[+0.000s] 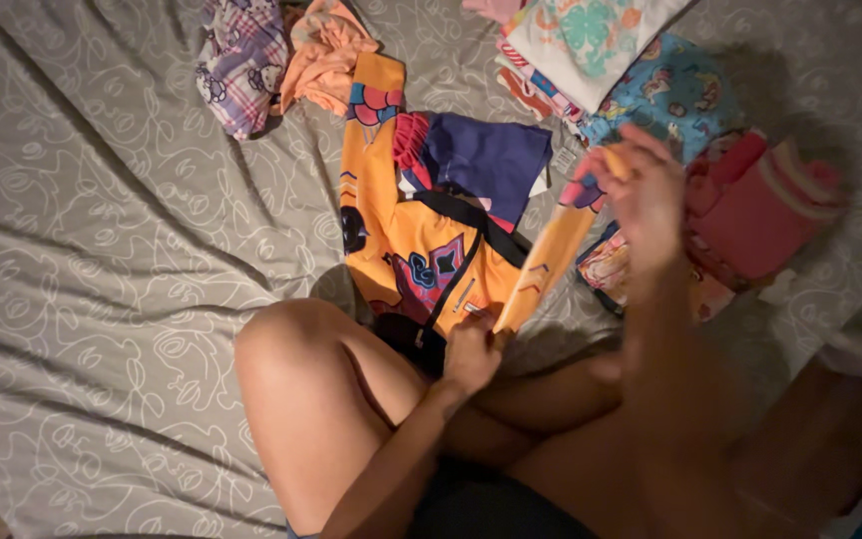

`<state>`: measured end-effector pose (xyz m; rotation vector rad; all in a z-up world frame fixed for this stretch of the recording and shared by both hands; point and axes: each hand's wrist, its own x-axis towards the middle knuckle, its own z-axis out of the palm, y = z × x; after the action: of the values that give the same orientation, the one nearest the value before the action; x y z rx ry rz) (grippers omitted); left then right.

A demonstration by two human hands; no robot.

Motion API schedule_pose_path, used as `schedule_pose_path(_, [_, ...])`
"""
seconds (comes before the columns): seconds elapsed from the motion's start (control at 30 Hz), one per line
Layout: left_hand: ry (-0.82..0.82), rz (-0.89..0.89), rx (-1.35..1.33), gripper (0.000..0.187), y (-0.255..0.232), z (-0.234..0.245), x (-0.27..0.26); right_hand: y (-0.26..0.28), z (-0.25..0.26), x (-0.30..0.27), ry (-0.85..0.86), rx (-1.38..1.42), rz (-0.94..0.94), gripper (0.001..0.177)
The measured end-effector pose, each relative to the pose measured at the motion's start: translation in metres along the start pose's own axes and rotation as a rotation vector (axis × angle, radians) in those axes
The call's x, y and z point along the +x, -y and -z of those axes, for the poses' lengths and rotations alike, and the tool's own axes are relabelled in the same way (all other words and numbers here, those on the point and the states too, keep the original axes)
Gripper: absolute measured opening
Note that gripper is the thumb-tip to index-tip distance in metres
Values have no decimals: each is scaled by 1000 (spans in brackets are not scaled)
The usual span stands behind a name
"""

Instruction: The person sits on a bed and folds various children's clothing items one by one, including shorts, shirts, and underwear. Each item is smoothed, folded into a compact rectangle, and placed into a growing stack on the bed.

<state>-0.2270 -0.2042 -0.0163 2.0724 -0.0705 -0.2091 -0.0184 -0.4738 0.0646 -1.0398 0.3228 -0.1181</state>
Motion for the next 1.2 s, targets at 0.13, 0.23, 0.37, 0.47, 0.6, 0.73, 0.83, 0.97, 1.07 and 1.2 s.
schedule_pose_path(0.13, [39,286,-65,33,5,6,-1,-53,-12,18,-66,-37,-76,35])
schedule_pose_path(0.23, [8,321,-84,33,-2,14,9,-97,-2,22,-75,-394,-146,46])
schedule_pose_path(0.37, [6,388,22,44,1,55,43,-130,5,34,29,-563,120,57])
schedule_pose_path(0.47, [-339,337,60,46,28,109,87,-139,-19,48,31,-770,504,51])
schedule_pose_path(0.6, [-747,253,419,54,68,166,152,-157,-101,56,184,-830,718,24])
schedule_pose_path(0.73, [-498,443,-78,30,94,179,174,-201,-184,50,259,-633,253,15])
schedule_pose_path(0.83, [-542,266,-322,42,104,179,198,-207,-188,63,142,-833,498,19])
schedule_pose_path(0.97, [-274,427,-648,34,110,193,243,-186,-129,85,-100,-1131,708,34])
schedule_pose_path(1.07, [-99,635,-796,30,111,209,282,-180,-68,81,-289,-1351,566,53])
schedule_pose_path(1.2, [-64,374,-961,24,111,242,299,-180,-31,75,-312,-1215,327,75])
